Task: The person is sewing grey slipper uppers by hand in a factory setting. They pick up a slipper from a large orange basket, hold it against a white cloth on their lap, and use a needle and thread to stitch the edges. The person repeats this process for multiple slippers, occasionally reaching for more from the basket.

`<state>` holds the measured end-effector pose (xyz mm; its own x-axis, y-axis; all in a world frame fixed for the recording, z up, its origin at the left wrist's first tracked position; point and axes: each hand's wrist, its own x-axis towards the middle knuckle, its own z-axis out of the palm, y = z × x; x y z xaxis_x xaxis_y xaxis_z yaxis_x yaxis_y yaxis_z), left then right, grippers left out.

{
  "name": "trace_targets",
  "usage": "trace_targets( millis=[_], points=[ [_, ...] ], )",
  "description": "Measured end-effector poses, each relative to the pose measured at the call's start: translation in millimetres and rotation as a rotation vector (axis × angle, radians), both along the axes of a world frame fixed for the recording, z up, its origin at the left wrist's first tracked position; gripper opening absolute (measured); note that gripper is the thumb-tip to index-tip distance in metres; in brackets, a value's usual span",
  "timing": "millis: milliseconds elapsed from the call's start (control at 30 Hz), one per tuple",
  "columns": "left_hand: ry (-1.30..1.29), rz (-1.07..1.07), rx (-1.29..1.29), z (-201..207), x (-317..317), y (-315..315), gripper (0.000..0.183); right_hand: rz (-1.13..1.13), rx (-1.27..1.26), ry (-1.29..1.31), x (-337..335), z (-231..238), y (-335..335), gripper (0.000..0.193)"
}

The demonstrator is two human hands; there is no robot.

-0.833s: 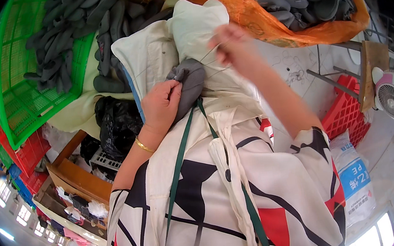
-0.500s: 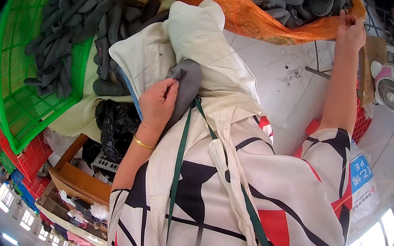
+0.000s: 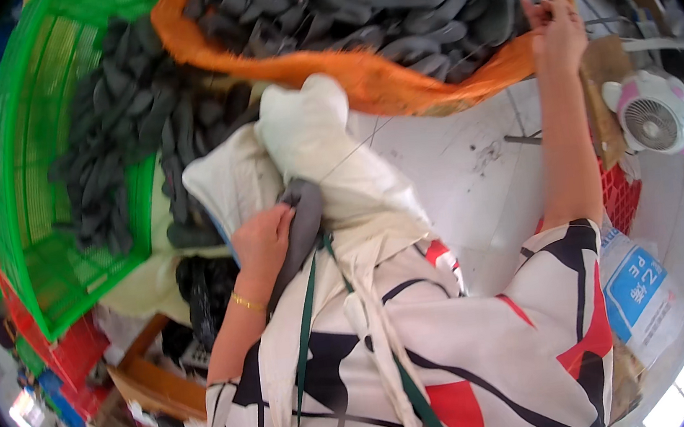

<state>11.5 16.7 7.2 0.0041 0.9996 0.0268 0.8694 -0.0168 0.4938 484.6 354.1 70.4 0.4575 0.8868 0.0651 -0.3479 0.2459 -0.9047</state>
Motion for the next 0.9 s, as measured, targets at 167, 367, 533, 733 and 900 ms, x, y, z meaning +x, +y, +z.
trace_targets(
  millis=[167,367,533,733,900],
  points=[
    [0.179,-0.135,0.079,-3,12,9,0.013,0.056,0.128,-0.075,-45,78,-10,0.007],
    [0.118,-0.174,0.204,4,18,17,0.012,-0.221,0.364,-0.340,-48,174,0,0.012],
    [-0.018,-0.058,0.075,-4,11,10,0.009,-0.319,0.478,-0.560,-24,172,22,0.015],
    [-0.441,0.170,-0.142,-24,-8,5,0.013,0.606,0.187,-1.102,-163,28,-86,0.015],
    [-0.644,0.260,-0.232,-37,-13,1,0.016,1.216,0.441,-1.599,-254,-37,-191,0.015]
  ],
)
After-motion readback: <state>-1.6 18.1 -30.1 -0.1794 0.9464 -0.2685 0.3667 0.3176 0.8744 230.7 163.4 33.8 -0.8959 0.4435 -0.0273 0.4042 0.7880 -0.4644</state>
